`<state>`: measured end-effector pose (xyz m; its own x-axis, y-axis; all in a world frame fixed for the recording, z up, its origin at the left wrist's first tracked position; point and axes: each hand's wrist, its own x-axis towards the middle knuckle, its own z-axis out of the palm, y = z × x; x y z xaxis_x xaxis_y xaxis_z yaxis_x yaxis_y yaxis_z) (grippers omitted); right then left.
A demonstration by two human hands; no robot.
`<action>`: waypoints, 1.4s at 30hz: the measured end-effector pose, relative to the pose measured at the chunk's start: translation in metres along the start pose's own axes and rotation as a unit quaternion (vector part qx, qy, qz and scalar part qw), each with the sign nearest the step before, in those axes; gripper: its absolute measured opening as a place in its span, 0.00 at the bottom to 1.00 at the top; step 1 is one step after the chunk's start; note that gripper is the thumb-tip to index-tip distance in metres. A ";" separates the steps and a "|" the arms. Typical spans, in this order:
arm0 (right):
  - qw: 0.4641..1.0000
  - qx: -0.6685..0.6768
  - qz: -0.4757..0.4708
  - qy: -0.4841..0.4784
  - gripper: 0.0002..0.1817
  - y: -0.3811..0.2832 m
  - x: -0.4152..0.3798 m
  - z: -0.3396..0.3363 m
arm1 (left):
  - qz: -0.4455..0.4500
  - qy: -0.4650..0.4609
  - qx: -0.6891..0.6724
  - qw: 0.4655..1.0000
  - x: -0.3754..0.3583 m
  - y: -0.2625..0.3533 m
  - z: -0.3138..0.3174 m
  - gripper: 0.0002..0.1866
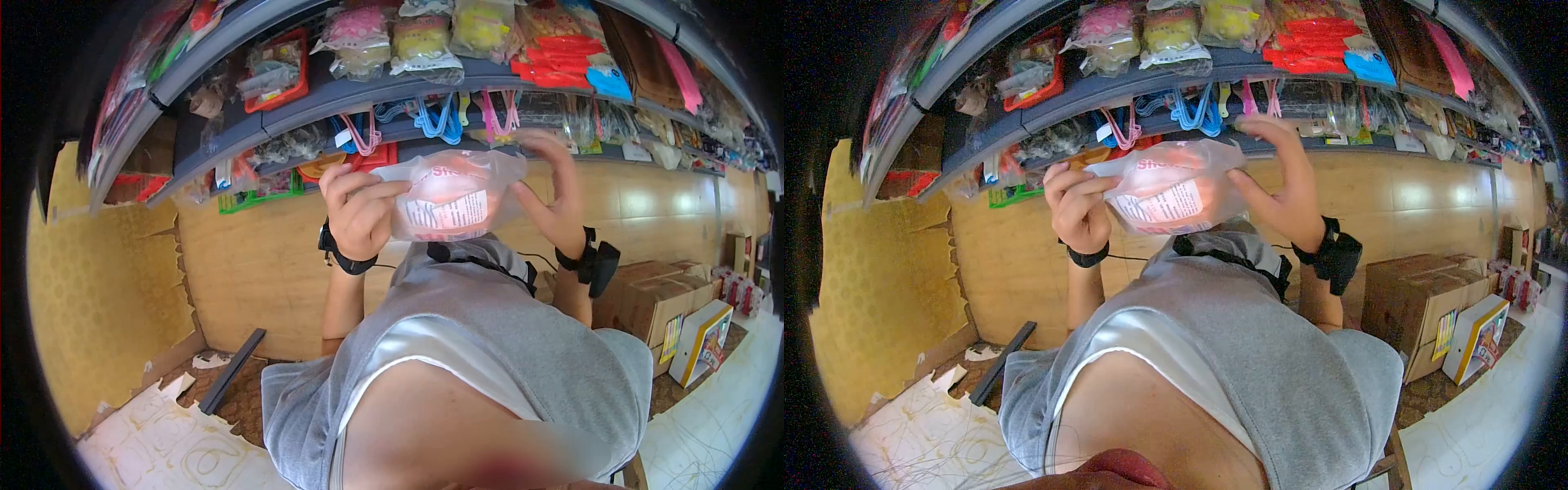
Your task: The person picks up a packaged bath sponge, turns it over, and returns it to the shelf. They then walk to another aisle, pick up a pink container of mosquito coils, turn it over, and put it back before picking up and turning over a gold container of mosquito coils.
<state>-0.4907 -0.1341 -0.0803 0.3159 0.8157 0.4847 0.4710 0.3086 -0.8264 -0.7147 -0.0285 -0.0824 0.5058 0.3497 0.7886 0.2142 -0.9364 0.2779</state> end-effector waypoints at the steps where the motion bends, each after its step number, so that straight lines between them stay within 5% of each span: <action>1: 1.000 0.000 0.000 0.000 0.17 0.008 -0.007 0.000 | 0.011 0.003 0.002 1.000 -0.001 0.000 0.000 0.05; 3: 0.992 0.052 0.085 -0.083 0.18 0.023 -0.020 -0.003 | 0.022 0.006 0.004 1.000 -0.002 -0.002 0.002 0.06; 9: 0.922 0.335 0.188 -0.046 0.17 0.005 -0.013 0.001 | -0.032 0.085 -0.088 0.992 -0.011 -0.004 0.009 0.10; 16: 0.889 0.389 0.217 -0.105 0.19 0.015 -0.017 -0.004 | -0.158 0.079 -0.164 0.971 -0.015 -0.002 0.011 0.10; 18: 0.873 0.424 0.236 -0.036 0.13 0.009 -0.016 -0.001 | -0.182 0.077 -0.204 0.959 -0.017 -0.005 0.016 0.09; 23: 0.896 0.372 0.241 0.010 0.10 0.019 -0.022 0.000 | -0.368 0.050 -0.482 0.794 -0.016 -0.006 0.017 0.24; 25: 0.902 0.369 0.226 0.006 0.10 0.019 -0.023 -0.001 | -0.354 0.031 -0.488 0.797 -0.023 -0.012 0.018 0.32; 27: 0.904 0.366 0.218 0.028 0.09 0.014 -0.022 0.002 | -0.423 0.005 -0.529 0.736 -0.030 -0.015 0.019 0.24; 33: 0.894 0.394 0.211 0.042 0.06 0.016 -0.018 0.005 | -0.461 0.052 -0.477 0.747 -0.045 -0.022 0.016 0.06; 42: 0.874 0.426 0.219 0.079 0.02 0.026 -0.018 0.008 | -0.447 0.093 -0.394 0.798 -0.030 -0.014 0.011 0.05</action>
<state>-0.4910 -0.1373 -0.1125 0.4534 0.8901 0.0463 -0.4862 0.2905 -0.8241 -0.7235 -0.0255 -0.1163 0.2970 0.9460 0.1296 -0.2095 -0.0678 0.9754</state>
